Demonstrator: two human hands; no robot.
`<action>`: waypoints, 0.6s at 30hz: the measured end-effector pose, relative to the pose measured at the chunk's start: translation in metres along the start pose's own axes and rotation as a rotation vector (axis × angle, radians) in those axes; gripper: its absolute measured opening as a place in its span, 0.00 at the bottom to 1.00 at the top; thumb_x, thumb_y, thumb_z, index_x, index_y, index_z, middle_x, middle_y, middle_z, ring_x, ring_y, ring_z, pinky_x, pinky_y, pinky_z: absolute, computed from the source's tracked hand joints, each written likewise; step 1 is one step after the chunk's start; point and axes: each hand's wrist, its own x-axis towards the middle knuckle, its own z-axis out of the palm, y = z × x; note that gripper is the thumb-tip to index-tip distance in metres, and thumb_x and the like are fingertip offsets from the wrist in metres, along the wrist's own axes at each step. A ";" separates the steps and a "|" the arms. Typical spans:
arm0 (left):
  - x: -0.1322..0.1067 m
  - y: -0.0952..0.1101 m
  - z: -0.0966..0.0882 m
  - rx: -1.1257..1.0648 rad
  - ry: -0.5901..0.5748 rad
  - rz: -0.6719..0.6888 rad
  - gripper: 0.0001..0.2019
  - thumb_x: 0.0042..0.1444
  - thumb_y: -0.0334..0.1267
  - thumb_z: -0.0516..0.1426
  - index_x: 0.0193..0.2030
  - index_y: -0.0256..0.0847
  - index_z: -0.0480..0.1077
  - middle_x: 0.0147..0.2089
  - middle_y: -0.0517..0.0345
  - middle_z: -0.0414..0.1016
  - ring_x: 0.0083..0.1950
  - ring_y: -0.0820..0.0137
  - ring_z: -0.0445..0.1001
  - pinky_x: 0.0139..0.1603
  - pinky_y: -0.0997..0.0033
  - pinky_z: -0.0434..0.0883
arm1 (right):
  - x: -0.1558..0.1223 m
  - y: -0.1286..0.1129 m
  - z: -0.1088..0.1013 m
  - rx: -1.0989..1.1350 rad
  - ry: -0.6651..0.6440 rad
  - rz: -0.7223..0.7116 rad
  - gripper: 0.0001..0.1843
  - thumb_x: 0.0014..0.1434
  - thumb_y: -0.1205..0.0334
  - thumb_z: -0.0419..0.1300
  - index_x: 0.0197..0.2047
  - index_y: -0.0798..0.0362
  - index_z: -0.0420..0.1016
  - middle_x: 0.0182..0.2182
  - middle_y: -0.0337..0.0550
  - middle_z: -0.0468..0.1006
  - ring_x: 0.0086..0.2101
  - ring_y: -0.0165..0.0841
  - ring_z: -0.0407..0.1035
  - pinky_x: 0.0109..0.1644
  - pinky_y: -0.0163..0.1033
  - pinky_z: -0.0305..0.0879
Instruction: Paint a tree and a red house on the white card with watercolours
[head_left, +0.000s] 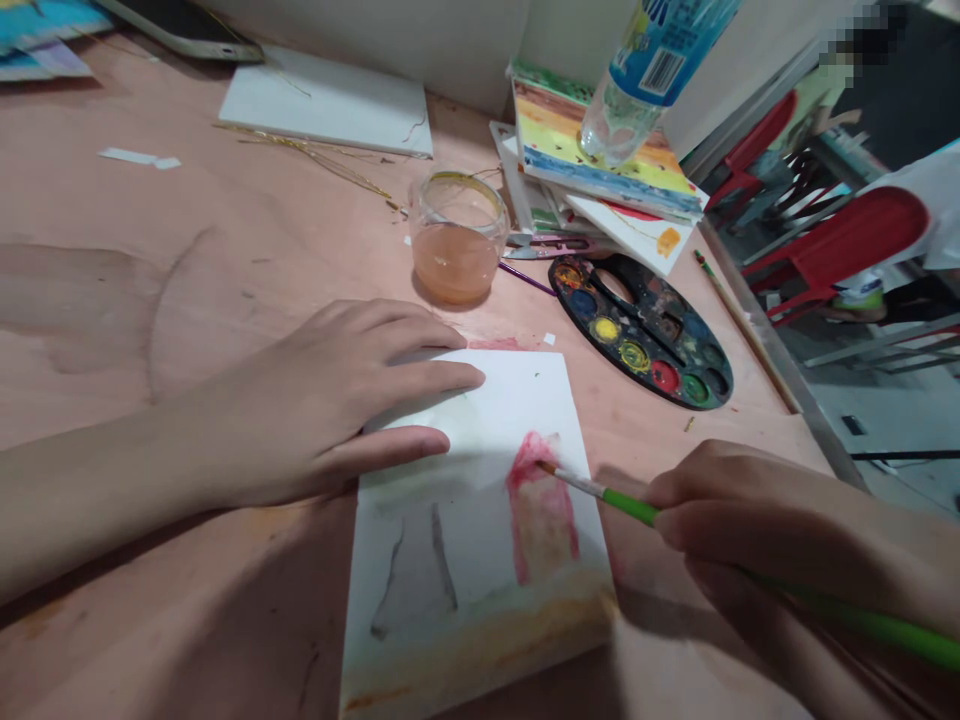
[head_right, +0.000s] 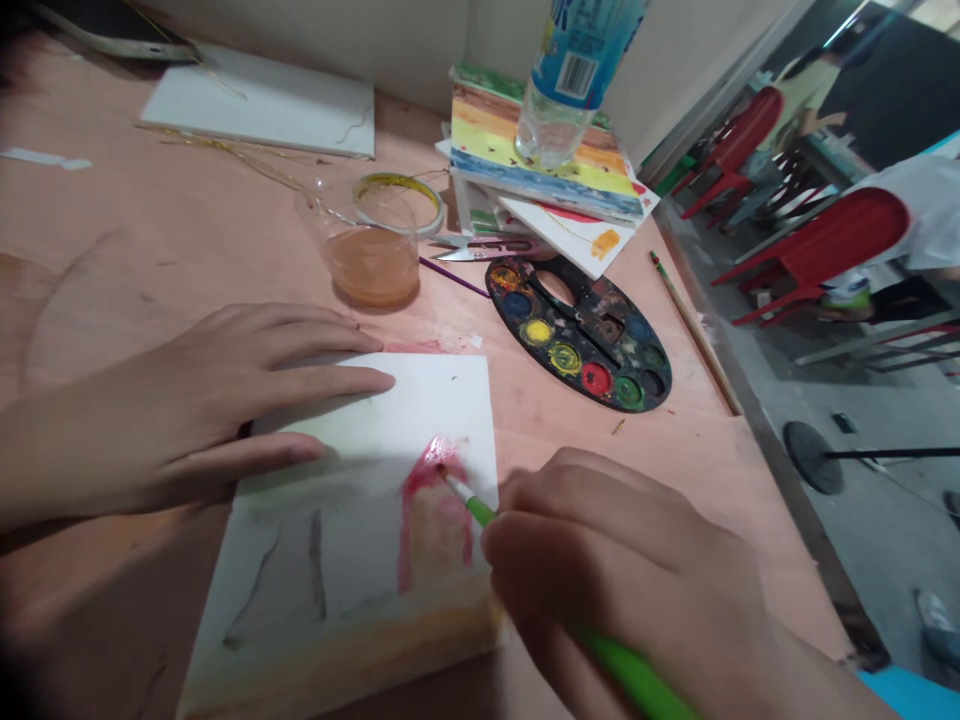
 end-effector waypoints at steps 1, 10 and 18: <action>0.000 0.000 0.000 0.007 -0.001 0.005 0.26 0.73 0.64 0.48 0.68 0.60 0.74 0.73 0.54 0.74 0.71 0.46 0.72 0.71 0.38 0.68 | 0.000 0.001 -0.001 -0.008 -0.002 -0.003 0.12 0.67 0.75 0.53 0.40 0.48 0.71 0.26 0.37 0.81 0.28 0.30 0.80 0.27 0.32 0.72; -0.001 -0.001 0.001 0.015 -0.011 0.007 0.27 0.73 0.65 0.47 0.69 0.61 0.72 0.74 0.57 0.73 0.72 0.47 0.71 0.72 0.40 0.67 | -0.004 -0.001 -0.003 0.036 -0.045 0.067 0.11 0.70 0.73 0.53 0.41 0.48 0.71 0.26 0.36 0.78 0.29 0.30 0.79 0.29 0.32 0.71; 0.001 -0.001 0.001 0.025 0.012 0.031 0.27 0.74 0.64 0.46 0.69 0.58 0.73 0.73 0.54 0.73 0.71 0.46 0.72 0.70 0.38 0.68 | -0.009 0.000 0.002 0.079 -0.064 0.091 0.11 0.72 0.72 0.54 0.40 0.48 0.69 0.24 0.35 0.73 0.27 0.31 0.75 0.27 0.37 0.64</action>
